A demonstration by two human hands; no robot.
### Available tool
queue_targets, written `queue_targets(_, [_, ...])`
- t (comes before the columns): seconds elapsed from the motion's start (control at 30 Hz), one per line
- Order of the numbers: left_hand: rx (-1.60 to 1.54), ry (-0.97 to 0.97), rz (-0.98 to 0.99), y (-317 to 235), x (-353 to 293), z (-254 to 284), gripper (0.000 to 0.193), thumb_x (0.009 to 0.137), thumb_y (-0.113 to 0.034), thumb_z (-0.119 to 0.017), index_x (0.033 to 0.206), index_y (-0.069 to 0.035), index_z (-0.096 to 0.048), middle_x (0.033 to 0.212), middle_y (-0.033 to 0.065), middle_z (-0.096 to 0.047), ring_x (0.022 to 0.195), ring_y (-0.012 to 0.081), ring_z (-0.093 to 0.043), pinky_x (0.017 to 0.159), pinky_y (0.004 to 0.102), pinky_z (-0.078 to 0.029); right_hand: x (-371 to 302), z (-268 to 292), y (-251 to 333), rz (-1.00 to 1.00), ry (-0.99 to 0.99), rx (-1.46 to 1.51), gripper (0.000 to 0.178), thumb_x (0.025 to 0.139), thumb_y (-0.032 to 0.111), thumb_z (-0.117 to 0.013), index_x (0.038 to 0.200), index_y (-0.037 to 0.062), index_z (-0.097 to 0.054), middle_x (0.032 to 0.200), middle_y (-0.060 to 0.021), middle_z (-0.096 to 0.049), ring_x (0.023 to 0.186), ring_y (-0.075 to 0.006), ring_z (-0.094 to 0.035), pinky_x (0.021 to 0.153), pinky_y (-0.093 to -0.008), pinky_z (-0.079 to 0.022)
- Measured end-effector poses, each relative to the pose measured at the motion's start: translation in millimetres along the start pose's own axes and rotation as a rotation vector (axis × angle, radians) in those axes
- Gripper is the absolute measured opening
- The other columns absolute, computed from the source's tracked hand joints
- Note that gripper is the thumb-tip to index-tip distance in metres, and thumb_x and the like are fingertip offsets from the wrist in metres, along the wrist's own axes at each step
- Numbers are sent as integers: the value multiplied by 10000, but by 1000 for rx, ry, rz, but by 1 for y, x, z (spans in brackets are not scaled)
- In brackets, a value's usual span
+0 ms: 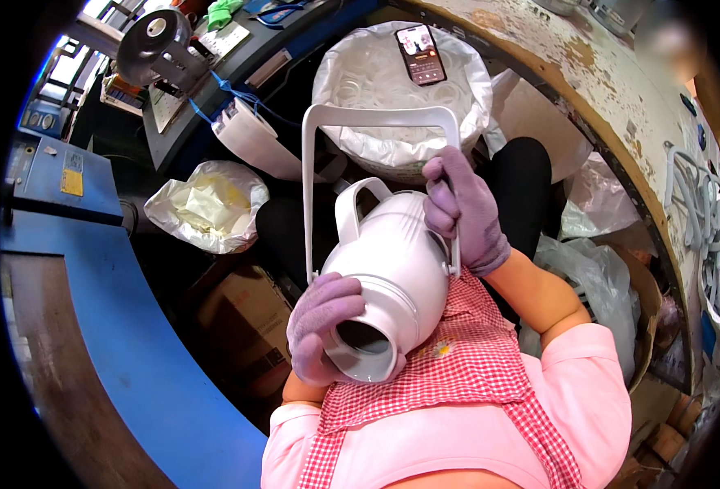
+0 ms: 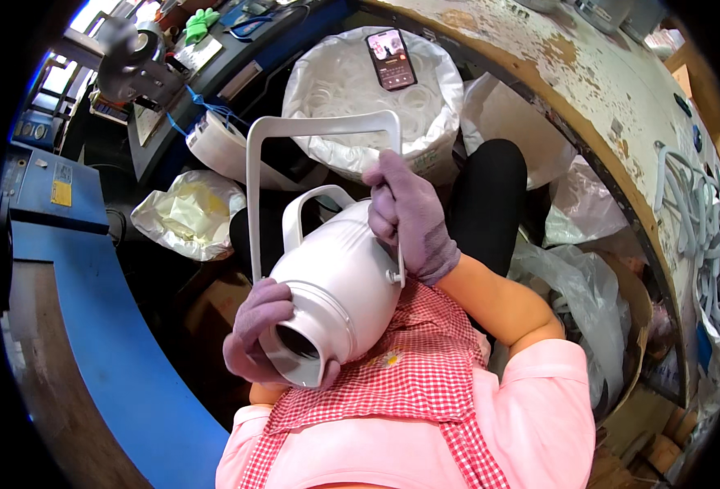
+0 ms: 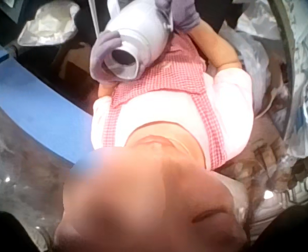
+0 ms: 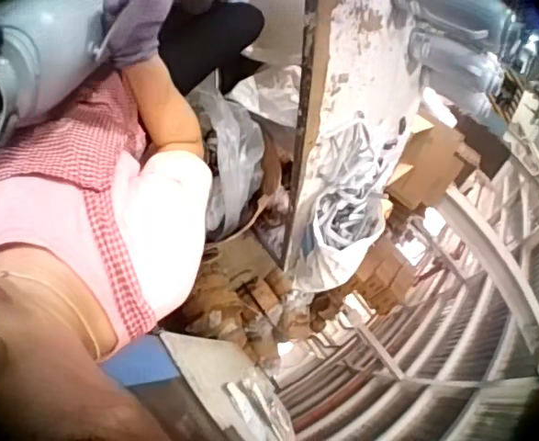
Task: The person assembles white electric kettles by inserting internal components and attaching handles. They pick up kettle bodies, insert a metal heating element, and then attach a plastic handle to the side. The finished kettles are placed on a nearby table.
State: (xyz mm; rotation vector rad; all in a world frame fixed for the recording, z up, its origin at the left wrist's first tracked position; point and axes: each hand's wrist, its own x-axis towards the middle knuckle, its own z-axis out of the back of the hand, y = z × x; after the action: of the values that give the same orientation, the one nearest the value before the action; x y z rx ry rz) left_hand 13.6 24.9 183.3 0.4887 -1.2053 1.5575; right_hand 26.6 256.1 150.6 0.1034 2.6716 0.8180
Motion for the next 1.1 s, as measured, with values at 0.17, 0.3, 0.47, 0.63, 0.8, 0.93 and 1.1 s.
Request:
queue_targets(0.17, [-69,126,-59,-8,5,-6,965,594,-326,-922,1308,-59,-330,962,156,-628,778,306,-663,703,450,-547,-6,-6,-19,142,120,-559,392,1031,396,-515,992,14,-595,599,55,-383,493,-51,-337,475,-225,-314])
queue_targets(0.3, [-118,184,-88,-5,8,-9,1119,604,-333,-909,1461,-68,-239,917,136,-626,760,284,-656,673,422,-537,-10,-4,13,-226,23,-282,338,1039,384,-503,916,75,-563,572,71,-340,466,-39,-292,437,-219,-230])
queue_targets(0.47, [-94,136,-93,-11,1,-14,1090,623,-383,-891,1451,-68,-255,892,119,-619,704,256,-633,631,394,-510,-20,17,7,-204,-19,3,353,1047,438,-455,911,129,-556,549,99,-237,433,-58,-215,404,-236,-194])
queue_targets(0.63, [-42,68,-113,-18,-4,-21,1069,634,-443,-873,1444,-80,-277,880,90,-605,701,246,-615,636,390,-495,-37,15,4,-105,-61,-20,390,1052,425,-431,983,63,-561,569,86,-262,445,-53,-240,416,-233,-203])
queue_targets(0.8, [-79,58,-117,-12,-6,-27,1043,632,-458,-879,1431,-126,-297,871,83,-595,734,255,-621,678,420,-498,-31,2,-6,252,48,-492,418,1080,349,-360,1022,-6,-573,574,67,-331,465,-39,-270,451,-219,-226])
queue_targets(0.93, [-363,338,-113,5,26,-15,483,910,-323,-687,1276,-103,-460,900,116,-583,779,256,-634,709,439,-511,-27,8,3,127,203,-390,411,1080,334,-370,1020,0,-602,550,65,-353,451,-30,-294,432,-224,-218])
queue_targets(1.1, [-528,1,992,34,28,-25,515,902,-228,-668,1338,-20,-490,1259,83,-531,1122,232,-527,1015,365,-407,-21,50,11,-46,322,163,563,1061,502,-330,1076,24,-628,482,78,-303,398,-60,-282,387,-216,-247])
